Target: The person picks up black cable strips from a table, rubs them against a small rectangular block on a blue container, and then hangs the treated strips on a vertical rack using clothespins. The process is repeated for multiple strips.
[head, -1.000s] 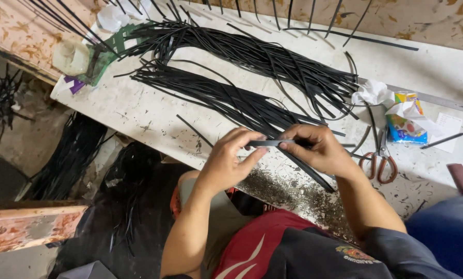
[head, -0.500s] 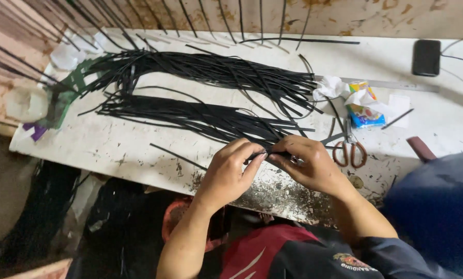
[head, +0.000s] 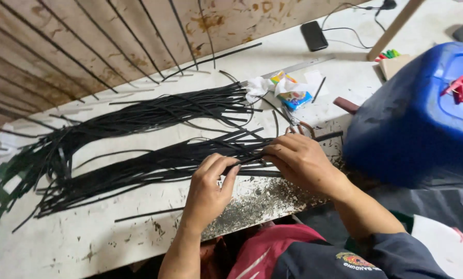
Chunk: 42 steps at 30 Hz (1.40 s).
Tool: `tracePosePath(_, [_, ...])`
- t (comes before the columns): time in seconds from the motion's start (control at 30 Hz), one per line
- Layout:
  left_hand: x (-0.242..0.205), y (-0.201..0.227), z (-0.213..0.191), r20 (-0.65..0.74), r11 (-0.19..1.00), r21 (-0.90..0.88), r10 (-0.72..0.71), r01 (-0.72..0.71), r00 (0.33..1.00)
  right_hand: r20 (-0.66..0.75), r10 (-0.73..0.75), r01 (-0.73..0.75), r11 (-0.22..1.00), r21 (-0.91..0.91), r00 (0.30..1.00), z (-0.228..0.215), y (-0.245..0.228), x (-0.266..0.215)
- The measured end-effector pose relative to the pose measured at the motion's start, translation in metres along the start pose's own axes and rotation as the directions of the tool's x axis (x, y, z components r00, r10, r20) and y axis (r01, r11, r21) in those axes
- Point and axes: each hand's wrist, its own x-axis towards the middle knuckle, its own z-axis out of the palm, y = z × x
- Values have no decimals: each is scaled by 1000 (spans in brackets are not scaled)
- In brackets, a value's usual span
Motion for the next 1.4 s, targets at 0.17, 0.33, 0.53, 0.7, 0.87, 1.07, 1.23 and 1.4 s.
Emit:
tracePosePath(0.17, [20,-8,13,29,999,-33,35,-34,999,-53,75,-83,981,-178,996,-8,5,-17])
tracePosePath(0.33, [61,13,45,71,970,-164,192,-179,979,-91,94,-112,971,-211,991,-34,5,-22])
tracePosePath(0.53, [104,35,65,80,946,-104,316,-307,945,-160,121,-178,892,-416,980,-112,25,-52])
tracePosePath(0.7, [151,83,122,137,889,-137,455,-438,880,-229,48,-165,835,-525,972,-157,56,-80])
tracePosePath(0.87, [200,132,189,175,855,-194,513,-481,840,-232,41,-159,842,-516,972,-236,94,-114])
tracePosePath(1.07, [243,164,248,176,805,-124,593,-580,786,-168,198,-241,924,-296,966,-315,135,-160])
tracePosePath(1.23, [264,185,285,214,786,-125,617,-605,757,-124,282,-301,938,-174,951,-348,165,-189])
tracePosePath(1.4, [274,193,305,252,790,-123,610,-601,751,-142,298,-319,934,-162,944,-356,185,-210])
